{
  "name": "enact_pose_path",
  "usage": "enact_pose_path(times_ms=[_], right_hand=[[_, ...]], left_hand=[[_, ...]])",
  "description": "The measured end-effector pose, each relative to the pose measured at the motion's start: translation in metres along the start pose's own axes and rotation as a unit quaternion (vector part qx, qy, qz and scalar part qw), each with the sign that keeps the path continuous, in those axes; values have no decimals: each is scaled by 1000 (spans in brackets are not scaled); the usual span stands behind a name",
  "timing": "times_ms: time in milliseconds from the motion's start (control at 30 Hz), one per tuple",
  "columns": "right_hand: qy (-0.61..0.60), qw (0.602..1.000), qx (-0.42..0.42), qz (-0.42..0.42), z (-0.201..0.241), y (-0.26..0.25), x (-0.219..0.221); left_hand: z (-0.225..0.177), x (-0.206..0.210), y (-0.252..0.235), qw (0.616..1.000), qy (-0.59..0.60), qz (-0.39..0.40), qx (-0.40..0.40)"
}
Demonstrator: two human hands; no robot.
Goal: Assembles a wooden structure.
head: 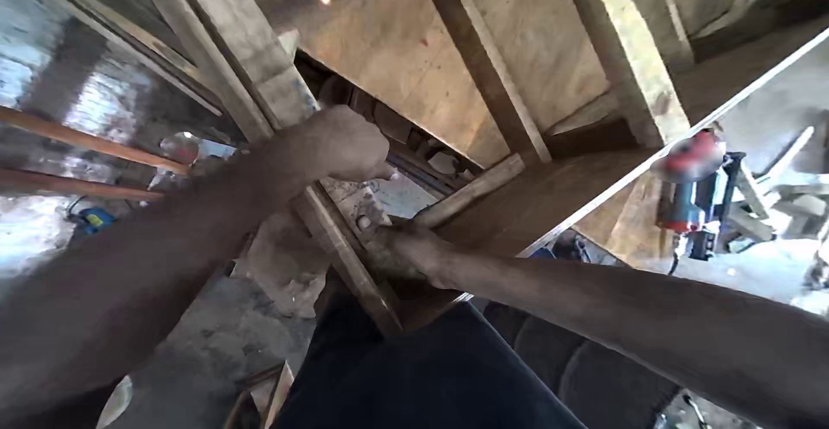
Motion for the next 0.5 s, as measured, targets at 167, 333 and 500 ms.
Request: enact_pose_path(times_ms=[167, 333, 500], right_hand=[[52, 996, -67, -31, 9, 9, 3], [81, 993, -78, -42, 13, 13, 3], [39, 995, -91, -28, 30, 27, 4]], left_hand=[[3, -6, 5, 999, -1, -50, 8], [8, -13, 11, 996, 22, -80, -15], [6, -21, 20, 994, 75, -80, -28]])
Point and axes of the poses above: each hand's wrist, its own y-axis away from the middle knuckle, its own x-axis out of the palm, z = x × y, the point moved 4 cm from there along -y, towards the middle knuckle, and after that the axes turned 5 degrees about -y, right-handed, at the moved point
